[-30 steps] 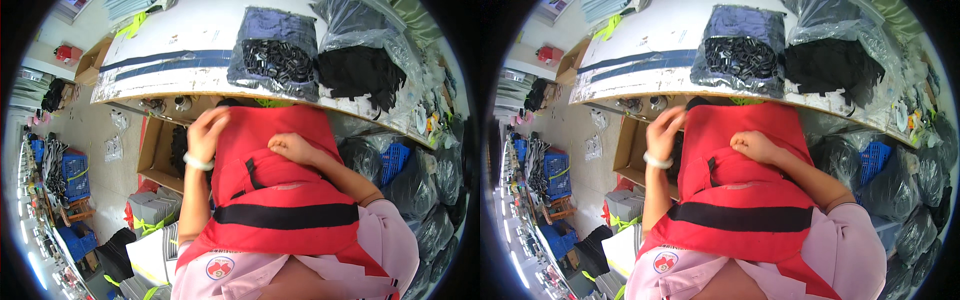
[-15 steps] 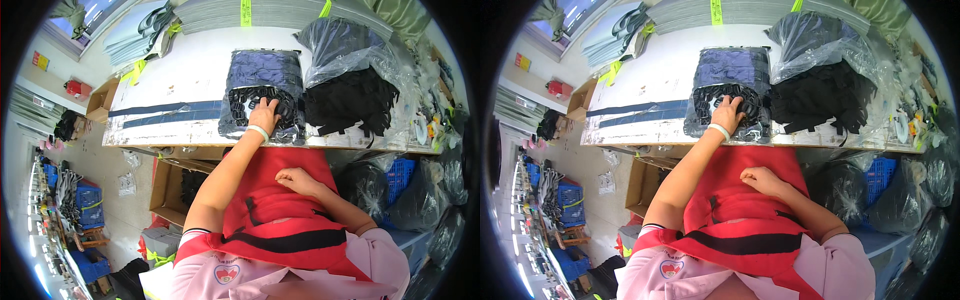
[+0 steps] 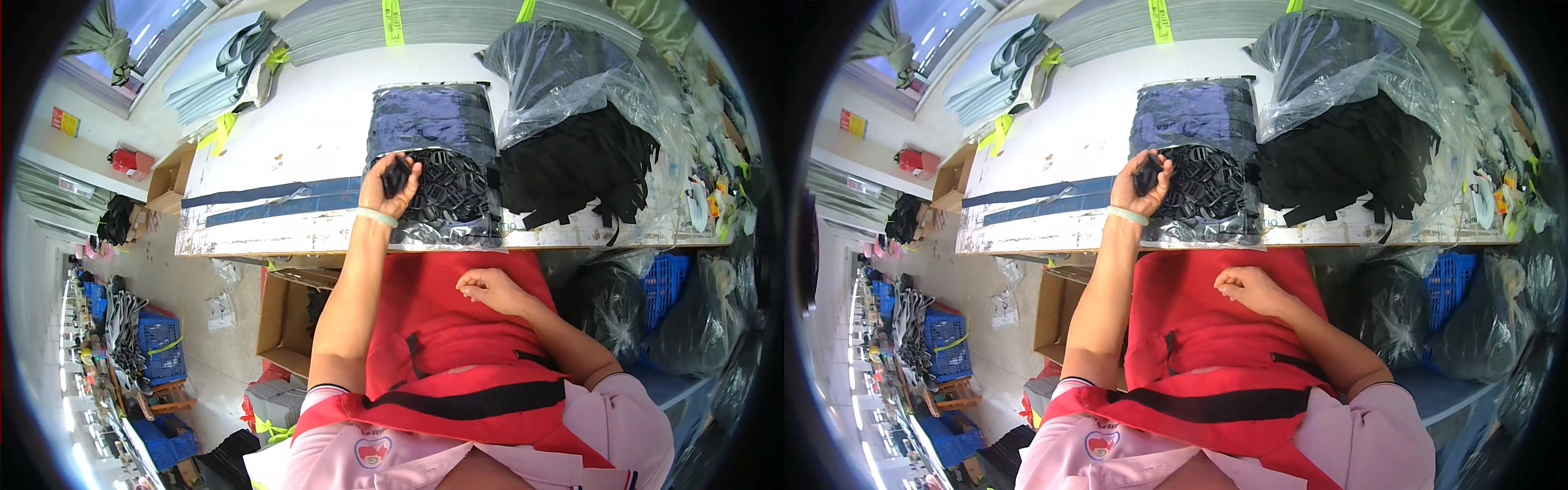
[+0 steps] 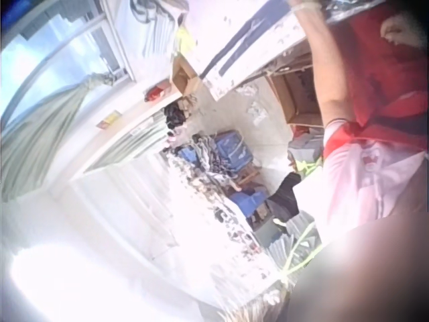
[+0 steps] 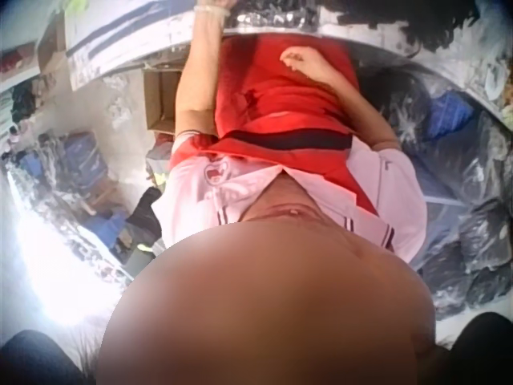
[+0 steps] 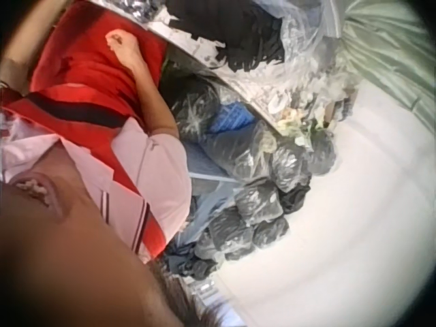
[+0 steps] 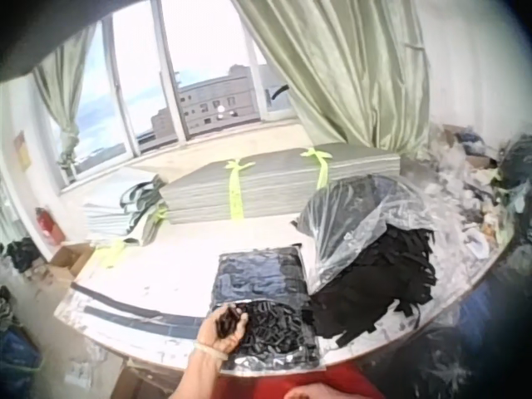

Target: The recorder is threading webbing through plastic buckles to assemble strap components.

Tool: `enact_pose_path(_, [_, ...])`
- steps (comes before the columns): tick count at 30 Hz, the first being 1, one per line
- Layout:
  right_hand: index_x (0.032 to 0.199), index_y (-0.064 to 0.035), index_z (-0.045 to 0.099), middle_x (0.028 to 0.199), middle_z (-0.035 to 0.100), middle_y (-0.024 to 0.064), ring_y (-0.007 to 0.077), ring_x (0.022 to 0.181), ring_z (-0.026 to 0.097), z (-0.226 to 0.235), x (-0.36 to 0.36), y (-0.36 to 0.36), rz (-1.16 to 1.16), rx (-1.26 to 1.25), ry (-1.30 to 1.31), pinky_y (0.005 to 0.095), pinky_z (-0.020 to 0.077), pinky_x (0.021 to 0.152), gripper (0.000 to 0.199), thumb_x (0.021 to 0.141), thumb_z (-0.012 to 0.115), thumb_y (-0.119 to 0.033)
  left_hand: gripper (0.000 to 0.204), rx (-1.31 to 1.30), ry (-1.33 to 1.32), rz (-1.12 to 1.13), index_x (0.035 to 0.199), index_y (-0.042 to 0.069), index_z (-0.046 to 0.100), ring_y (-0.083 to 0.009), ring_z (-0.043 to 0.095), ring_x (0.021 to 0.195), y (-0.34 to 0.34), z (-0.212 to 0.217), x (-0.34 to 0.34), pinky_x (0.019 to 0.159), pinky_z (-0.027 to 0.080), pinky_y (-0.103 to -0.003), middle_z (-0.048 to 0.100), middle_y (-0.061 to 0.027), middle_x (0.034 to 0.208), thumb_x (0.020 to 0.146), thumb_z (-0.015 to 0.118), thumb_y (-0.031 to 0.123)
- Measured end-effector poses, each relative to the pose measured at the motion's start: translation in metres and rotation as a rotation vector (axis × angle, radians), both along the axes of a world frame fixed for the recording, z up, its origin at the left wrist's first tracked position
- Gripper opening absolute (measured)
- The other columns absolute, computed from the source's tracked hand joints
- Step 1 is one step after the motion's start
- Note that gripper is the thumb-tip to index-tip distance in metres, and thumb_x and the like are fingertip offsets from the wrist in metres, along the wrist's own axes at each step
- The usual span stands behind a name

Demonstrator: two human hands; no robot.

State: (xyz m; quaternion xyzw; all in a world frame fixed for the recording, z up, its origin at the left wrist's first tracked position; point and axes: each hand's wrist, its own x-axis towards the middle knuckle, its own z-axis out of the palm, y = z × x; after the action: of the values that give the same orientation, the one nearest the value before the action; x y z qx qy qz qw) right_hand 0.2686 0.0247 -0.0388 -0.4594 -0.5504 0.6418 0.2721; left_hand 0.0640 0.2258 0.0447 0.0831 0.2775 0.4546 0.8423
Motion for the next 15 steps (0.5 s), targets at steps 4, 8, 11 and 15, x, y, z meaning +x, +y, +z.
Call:
enact_pose_path(4, [0.103, 0.0008, 0.062, 0.083, 0.063, 0.0031, 0.0085, 0.074, 0.058, 0.039, -0.015, 0.013, -0.038, 0.022, 0.098, 0.0237, 0.0494, 0.068, 0.014, 0.092, 0.055, -0.005, 0.014, -0.035, -0.166, -0.045, 0.099, 0.003, 0.06, -0.0207, 0.059, 0.07, -0.011, -0.011, -0.018, 0.046, 0.049, -0.022, 0.062, -0.0096, 0.089, 0.093, 0.057, 0.016])
enact_pose_path(8, [0.105, -0.0009, 0.062, 0.083, 0.061, 0.0016, 0.0063, 0.068, 0.055, 0.083, -0.018, 0.033, -0.249, 0.119, 0.18, 0.0209, 0.047, 0.061, 0.015, 0.095, 0.056, -0.01, 0.015, 0.189, 0.172, 0.0, 0.1, 0.006, 0.057, -0.013, 0.053, 0.061, -0.074, -0.001, 0.001, 0.038, 0.036, -0.018, 0.058, -0.0062, 0.087, 0.095, 0.055, 0.021])
enact_pose_path(11, [0.104, -0.0015, 0.062, 0.081, 0.062, 0.0014, 0.0051, 0.064, 0.055, 0.097, -0.032, 0.036, -0.347, 0.147, 0.223, 0.019, 0.0441, 0.055, 0.016, 0.095, 0.057, -0.014, 0.023, 0.314, 0.479, 0.099, 0.106, 0.003, 0.06, -0.0095, 0.055, 0.057, -0.138, 0.007, 0.014, 0.038, 0.038, -0.02, 0.062, -0.0049, 0.087, 0.097, 0.056, 0.024])
enact_pose_path(15, [0.103, -0.0013, 0.062, 0.078, 0.063, 0.0026, 0.0056, 0.062, 0.055, 0.094, -0.056, 0.024, -0.143, 0.075, 0.102, 0.0192, 0.0452, 0.053, 0.017, 0.095, 0.058, -0.015, 0.026, 0.346, 0.634, 0.194, 0.108, 0.001, 0.062, -0.0081, 0.056, 0.057, -0.184, -0.014, 0.002, 0.037, 0.039, -0.02, 0.064, -0.0037, 0.082, 0.097, 0.055, 0.024])
